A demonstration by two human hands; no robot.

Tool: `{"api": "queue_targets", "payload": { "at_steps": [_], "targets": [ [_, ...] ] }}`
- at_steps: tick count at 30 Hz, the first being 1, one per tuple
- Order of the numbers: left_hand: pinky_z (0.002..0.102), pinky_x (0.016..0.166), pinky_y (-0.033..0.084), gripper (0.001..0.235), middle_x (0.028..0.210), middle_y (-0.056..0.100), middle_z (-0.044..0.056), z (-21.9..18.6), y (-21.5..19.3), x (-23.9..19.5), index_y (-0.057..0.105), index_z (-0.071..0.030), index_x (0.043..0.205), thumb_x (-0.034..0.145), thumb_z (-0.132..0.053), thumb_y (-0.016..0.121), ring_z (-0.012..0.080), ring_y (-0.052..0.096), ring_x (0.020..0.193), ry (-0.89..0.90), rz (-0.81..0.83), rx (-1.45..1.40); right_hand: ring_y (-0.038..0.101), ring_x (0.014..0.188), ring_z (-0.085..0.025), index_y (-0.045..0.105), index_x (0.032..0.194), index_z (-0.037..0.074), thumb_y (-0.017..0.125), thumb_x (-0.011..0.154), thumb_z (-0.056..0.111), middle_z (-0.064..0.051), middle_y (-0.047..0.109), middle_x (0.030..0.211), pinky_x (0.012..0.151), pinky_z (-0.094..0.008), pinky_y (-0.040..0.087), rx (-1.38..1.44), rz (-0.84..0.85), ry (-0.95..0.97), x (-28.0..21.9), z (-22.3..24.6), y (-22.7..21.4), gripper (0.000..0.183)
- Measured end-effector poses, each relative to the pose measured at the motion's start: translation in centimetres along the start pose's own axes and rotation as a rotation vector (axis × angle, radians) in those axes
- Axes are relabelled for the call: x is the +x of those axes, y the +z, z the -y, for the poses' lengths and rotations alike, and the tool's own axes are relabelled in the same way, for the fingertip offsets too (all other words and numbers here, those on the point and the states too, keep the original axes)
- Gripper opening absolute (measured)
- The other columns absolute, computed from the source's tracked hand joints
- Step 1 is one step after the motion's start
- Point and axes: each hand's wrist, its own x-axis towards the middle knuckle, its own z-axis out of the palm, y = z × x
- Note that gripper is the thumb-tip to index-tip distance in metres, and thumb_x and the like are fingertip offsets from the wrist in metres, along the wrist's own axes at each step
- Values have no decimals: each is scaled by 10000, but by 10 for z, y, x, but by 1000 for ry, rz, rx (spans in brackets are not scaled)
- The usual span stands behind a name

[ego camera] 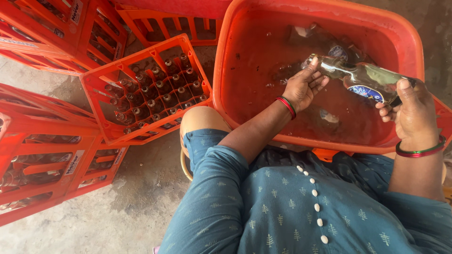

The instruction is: The person washes glass bottles by hand in a red tub filled with water, rinsing each bottle and placing it into an orange crate. The process is repeated for multiple bottles throughout the clip.

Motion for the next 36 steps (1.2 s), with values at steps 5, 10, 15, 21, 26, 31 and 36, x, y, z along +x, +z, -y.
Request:
{"api": "queue_targets", "payload": {
  "at_steps": [5, 10, 15, 21, 26, 31, 36],
  "targets": [
    [348, 865, 612, 422, 966, 653, 65, 0, 1, -3, 645, -34, 1013, 888, -412, 784, 198, 679, 883, -4, 10, 7, 603, 642, -150, 504, 1133, -1, 674, 1144, 521, -127, 635, 871, 550, -266, 480, -10, 18, -15, -2, 1, -1, 549],
    [331, 841, 596, 405, 936, 665, 38, -1, 2, -5, 666, -70, 1014, 876, -436, 771, 180, 675, 856, -11, 28, 31, 607, 667, -145, 545, 1217, 25, 677, 1116, 525, -116, 649, 878, 538, -256, 482, -16, 4, -25, -3, 6, 1, 527],
    [347, 881, 604, 407, 940, 649, 33, 0, 1, -4, 644, -71, 1002, 907, -437, 793, 178, 668, 880, -4, 36, 14, 602, 628, -143, 542, 1093, -4, 666, 1151, 535, -120, 644, 845, 557, -266, 478, -20, 39, -30, -3, 7, 1, 556],
    [333, 844, 595, 439, 935, 667, 39, -1, 3, -6, 662, -63, 1015, 868, -456, 790, 183, 678, 864, -5, 17, 33, 607, 632, -139, 555, 1137, 4, 660, 1147, 540, -116, 657, 867, 559, -260, 478, -3, 45, -41, -4, 9, 2, 546],
    [337, 861, 599, 440, 925, 655, 37, -2, 3, -6, 645, -73, 1028, 872, -461, 785, 181, 680, 862, -1, 7, 41, 619, 654, -150, 557, 1152, 3, 646, 1170, 524, -119, 668, 892, 570, -265, 483, -15, 14, -55, -4, 8, 1, 529],
    [341, 876, 604, 459, 910, 636, 35, -2, 2, -5, 641, -54, 1029, 880, -466, 779, 185, 681, 863, -13, 7, 31, 645, 707, -172, 547, 1161, 6, 655, 1135, 448, -125, 667, 978, 582, -276, 498, 31, 7, -68, -4, 5, -1, 455],
    [341, 872, 609, 461, 900, 619, 31, -3, 3, -6, 630, -59, 1038, 883, -470, 772, 191, 681, 864, -17, -12, 41, 640, 726, -180, 537, 1179, 9, 685, 1129, 389, -148, 659, 1008, 584, -272, 498, 21, 16, -93, -4, 5, -3, 411]
  ]
}}
